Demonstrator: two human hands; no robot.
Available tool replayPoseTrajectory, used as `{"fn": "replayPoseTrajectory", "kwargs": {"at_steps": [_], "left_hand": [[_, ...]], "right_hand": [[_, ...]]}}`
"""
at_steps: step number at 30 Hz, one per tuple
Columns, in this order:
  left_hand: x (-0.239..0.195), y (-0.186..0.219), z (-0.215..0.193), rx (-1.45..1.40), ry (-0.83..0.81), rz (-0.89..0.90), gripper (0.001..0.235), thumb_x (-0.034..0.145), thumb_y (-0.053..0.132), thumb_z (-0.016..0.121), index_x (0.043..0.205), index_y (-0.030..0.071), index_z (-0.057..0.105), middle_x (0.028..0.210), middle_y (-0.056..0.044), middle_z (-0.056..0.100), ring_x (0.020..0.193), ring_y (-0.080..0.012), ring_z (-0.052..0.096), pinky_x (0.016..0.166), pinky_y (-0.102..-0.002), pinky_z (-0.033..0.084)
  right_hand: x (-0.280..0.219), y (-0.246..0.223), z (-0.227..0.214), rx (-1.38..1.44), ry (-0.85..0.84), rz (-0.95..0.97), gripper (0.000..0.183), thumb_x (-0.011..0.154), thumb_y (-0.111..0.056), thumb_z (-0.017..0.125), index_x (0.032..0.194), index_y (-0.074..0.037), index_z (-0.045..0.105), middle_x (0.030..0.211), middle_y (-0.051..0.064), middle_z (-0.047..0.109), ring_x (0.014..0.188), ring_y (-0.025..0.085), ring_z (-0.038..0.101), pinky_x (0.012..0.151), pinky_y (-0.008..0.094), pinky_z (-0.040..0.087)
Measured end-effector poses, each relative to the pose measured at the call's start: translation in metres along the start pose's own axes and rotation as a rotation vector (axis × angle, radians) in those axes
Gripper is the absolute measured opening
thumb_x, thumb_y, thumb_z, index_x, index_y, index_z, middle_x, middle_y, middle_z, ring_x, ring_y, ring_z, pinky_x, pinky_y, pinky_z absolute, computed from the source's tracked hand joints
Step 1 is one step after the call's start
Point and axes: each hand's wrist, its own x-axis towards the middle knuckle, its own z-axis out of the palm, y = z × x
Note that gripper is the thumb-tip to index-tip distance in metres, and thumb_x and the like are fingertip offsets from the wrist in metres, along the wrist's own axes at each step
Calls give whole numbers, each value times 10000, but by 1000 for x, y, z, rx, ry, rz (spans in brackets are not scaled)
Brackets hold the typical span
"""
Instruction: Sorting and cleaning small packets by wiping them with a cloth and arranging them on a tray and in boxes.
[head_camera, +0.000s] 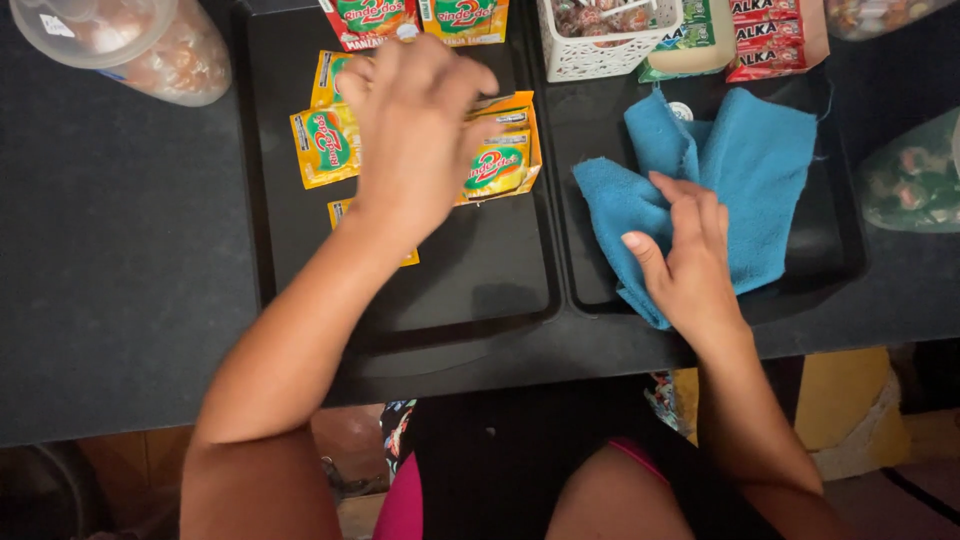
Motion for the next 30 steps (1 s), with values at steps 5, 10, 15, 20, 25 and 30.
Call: {"fn": "replayPoseTrajectory", "kwargs": {"at_steps": [5,10,15,20,25,30], "left_hand": [[-15,-51,-6,229,-155,-155,470,660,-60,560,1037,164,727,882,-93,638,800,-332,595,693,-432,476],[-48,-78,0,348,-907,-467,750,718,192,650,1390,119,326,1325,-195,385,1184,-406,383,884,-587,368],[-85,-98,21,582,-688,-301,859,618,156,730,1394,177,363,1114,-139,568,882,-338,629,674,-500,508],[-86,-103,14,615,-437,-288,434,831,301,677,1213,154,534,816,-61,608,599,-283,660,399,-404,516],[-76,-74,-25,-209,-218,-746,215,959,248,477,976,94,626,834,-82,621,778,-294,600,654,-432,547],[-78,56,-33,-921,544,-928,160,926,173,594,1043,64,603,889,-54,597,806,-120,567,735,-299,543]], "right_hand": [[0,-3,-1,-31,-9,-26,556,950,-348,526,1388,-23,417,1242,179,399,1143,361,411,1017,482,328],[2,-1,3,-104,0,-78,429,965,-234,559,1353,-64,495,1214,187,417,1121,377,446,989,500,368],[0,12,9,-186,-35,-51,352,907,-246,641,1171,-14,620,1174,208,473,1070,397,503,918,501,435],[-1,2,1,-38,132,-106,289,1021,-207,478,1183,-23,631,1286,181,551,1112,375,501,952,458,373],[-4,-24,-8,163,383,-205,399,1057,-225,364,1193,89,567,1302,278,516,1234,410,484,1084,519,364],[-3,-17,3,336,573,-383,515,1021,-342,354,1075,120,573,1249,335,532,1225,462,487,1083,548,323]]}}
